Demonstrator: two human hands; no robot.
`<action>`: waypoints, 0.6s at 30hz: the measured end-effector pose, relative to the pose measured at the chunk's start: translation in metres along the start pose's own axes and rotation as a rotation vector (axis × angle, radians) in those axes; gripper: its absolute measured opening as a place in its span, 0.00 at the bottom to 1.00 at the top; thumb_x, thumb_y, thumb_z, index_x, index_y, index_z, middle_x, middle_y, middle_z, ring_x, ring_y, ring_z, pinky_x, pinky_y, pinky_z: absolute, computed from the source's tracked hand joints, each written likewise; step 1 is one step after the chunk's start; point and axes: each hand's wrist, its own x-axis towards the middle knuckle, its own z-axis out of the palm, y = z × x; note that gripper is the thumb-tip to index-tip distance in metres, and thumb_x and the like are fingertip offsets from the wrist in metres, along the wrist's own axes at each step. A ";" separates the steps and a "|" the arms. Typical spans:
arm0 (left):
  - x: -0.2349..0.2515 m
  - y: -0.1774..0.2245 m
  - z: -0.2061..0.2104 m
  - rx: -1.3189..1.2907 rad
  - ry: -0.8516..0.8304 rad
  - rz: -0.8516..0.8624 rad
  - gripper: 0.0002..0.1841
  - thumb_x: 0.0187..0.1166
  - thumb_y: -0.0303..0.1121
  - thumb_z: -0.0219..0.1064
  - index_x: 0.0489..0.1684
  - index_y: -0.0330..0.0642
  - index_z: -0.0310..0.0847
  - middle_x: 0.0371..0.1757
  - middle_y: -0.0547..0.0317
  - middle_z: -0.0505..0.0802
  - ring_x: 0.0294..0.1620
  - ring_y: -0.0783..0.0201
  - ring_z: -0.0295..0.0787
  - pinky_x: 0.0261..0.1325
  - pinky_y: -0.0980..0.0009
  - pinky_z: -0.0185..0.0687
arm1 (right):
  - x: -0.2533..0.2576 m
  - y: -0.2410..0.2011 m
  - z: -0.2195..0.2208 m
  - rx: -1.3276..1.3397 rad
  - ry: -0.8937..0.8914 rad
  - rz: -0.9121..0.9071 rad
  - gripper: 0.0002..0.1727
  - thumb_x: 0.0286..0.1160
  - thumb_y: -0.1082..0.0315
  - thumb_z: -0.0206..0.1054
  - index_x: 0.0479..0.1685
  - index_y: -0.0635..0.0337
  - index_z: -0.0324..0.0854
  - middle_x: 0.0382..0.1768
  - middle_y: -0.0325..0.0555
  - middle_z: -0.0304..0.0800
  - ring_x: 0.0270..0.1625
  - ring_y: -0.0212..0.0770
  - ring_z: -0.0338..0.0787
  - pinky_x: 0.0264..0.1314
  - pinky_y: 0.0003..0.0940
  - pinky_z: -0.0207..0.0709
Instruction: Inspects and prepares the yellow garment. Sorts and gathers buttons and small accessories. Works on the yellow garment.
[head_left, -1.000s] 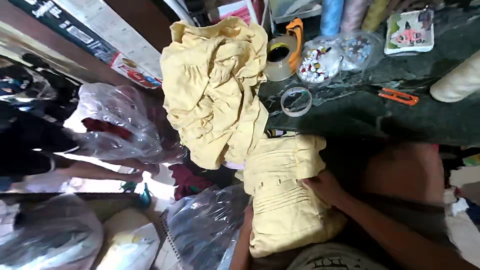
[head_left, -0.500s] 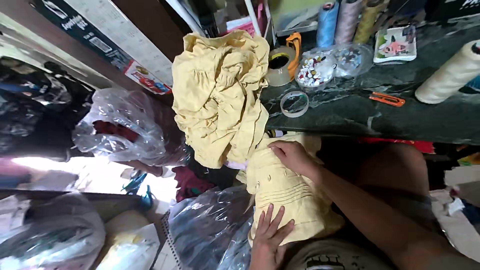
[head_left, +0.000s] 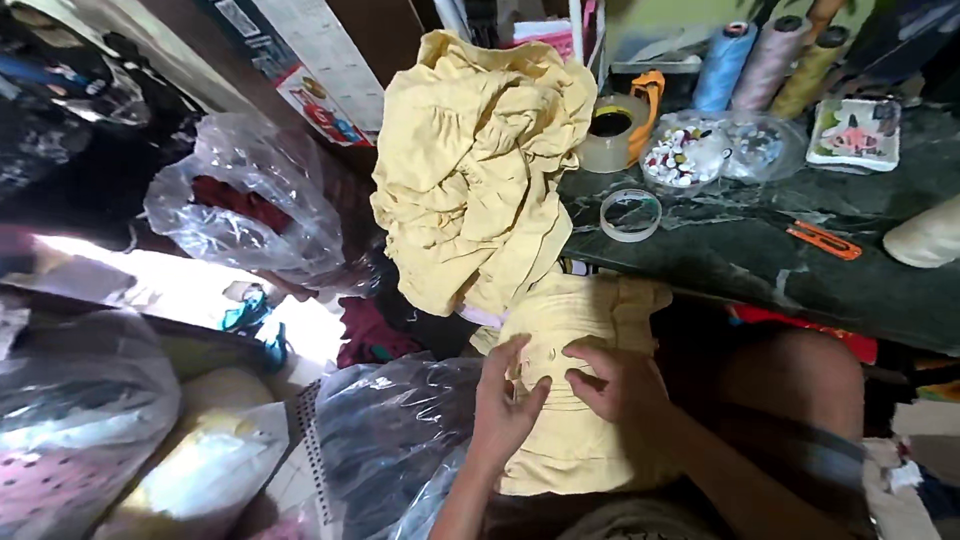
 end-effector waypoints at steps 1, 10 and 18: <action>0.004 -0.004 0.004 -0.044 -0.021 0.028 0.33 0.69 0.40 0.75 0.76 0.38 0.75 0.75 0.48 0.84 0.77 0.58 0.78 0.77 0.57 0.75 | 0.003 -0.002 0.003 -0.043 0.013 -0.020 0.17 0.77 0.62 0.66 0.58 0.57 0.91 0.49 0.48 0.97 0.45 0.48 0.98 0.44 0.50 0.91; -0.007 -0.028 0.025 -0.213 -0.046 0.147 0.32 0.82 0.41 0.65 0.82 0.30 0.71 0.84 0.40 0.75 0.91 0.50 0.62 0.92 0.55 0.58 | 0.016 0.014 0.026 -0.147 0.026 -0.279 0.13 0.82 0.64 0.58 0.31 0.55 0.85 0.23 0.42 0.88 0.27 0.40 0.89 0.27 0.37 0.82; -0.010 -0.033 0.026 -0.188 -0.014 0.170 0.28 0.82 0.43 0.66 0.76 0.35 0.79 0.82 0.42 0.79 0.89 0.49 0.65 0.91 0.54 0.59 | 0.015 0.009 0.022 -0.189 0.020 -0.223 0.15 0.79 0.62 0.64 0.50 0.59 0.93 0.30 0.44 0.95 0.29 0.41 0.93 0.35 0.37 0.87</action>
